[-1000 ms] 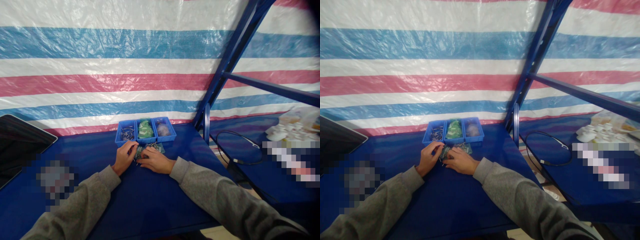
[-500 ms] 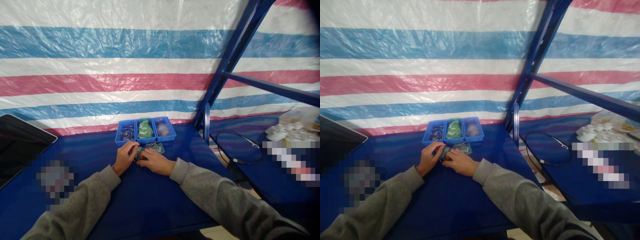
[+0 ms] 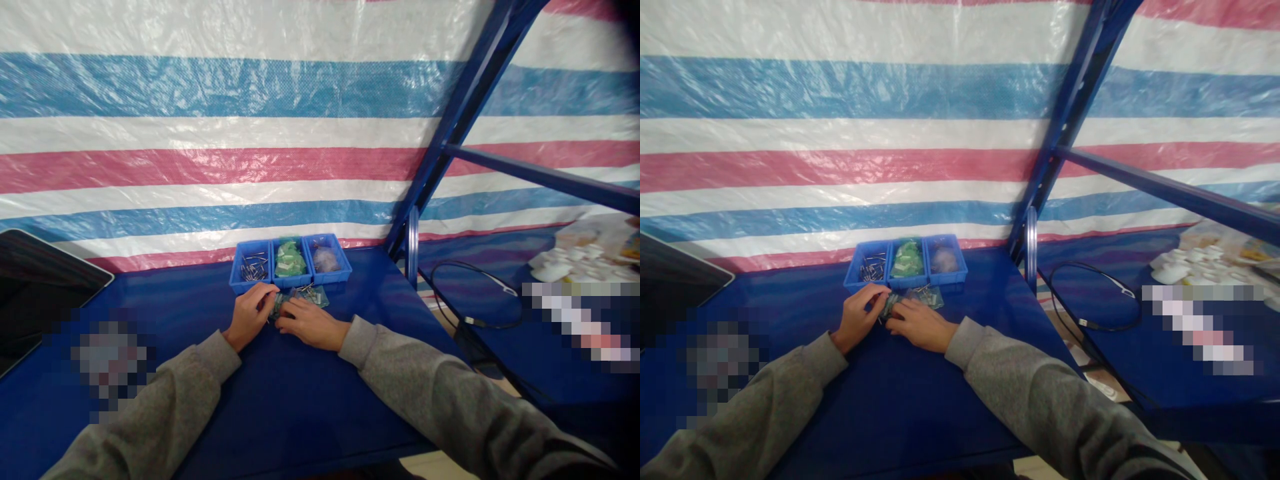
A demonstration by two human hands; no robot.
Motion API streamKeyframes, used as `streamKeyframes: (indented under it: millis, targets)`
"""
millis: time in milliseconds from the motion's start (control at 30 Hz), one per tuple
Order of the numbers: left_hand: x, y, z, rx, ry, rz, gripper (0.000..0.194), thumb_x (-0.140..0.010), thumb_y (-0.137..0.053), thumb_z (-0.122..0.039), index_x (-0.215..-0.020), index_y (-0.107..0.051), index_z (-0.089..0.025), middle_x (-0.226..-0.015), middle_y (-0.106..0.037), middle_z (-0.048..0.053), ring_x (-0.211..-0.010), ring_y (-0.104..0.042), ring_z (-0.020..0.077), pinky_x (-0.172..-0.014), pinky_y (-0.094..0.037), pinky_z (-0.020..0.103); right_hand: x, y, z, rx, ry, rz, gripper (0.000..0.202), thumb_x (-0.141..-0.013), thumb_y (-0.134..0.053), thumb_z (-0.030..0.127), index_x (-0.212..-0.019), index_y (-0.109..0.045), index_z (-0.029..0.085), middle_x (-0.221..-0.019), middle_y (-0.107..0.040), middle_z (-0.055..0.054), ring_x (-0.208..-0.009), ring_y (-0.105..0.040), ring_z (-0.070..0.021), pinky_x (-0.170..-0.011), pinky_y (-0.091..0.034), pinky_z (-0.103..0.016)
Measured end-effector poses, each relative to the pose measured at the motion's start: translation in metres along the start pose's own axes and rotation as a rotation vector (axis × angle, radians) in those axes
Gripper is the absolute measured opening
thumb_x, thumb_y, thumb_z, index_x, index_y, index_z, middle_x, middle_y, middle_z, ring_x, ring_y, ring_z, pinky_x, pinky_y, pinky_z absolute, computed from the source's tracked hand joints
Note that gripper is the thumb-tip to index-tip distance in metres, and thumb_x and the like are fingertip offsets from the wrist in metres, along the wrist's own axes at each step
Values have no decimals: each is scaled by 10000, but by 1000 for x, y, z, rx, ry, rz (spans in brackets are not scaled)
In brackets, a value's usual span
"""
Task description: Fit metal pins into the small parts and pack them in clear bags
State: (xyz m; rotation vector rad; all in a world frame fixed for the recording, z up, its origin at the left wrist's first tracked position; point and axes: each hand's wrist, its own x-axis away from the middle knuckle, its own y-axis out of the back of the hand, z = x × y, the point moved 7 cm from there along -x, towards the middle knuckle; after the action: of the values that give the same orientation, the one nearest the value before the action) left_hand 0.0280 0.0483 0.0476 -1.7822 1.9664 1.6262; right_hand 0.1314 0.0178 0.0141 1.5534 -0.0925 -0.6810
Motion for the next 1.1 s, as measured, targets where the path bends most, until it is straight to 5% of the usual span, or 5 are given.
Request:
streamKeyframes:
  millis: [1100]
  targets:
    - [0,-3,-1,-3,-1,28,151,-877,-461,-228,-902,-599,-175,-839,-635,29,-678,-571,109,-672,-459,231,1,1,-2,-15,-11,-73,206,-905,-457,339,-936,-573,171,-959,-540,-75,-899,-478,-188,-797,-401,-320]
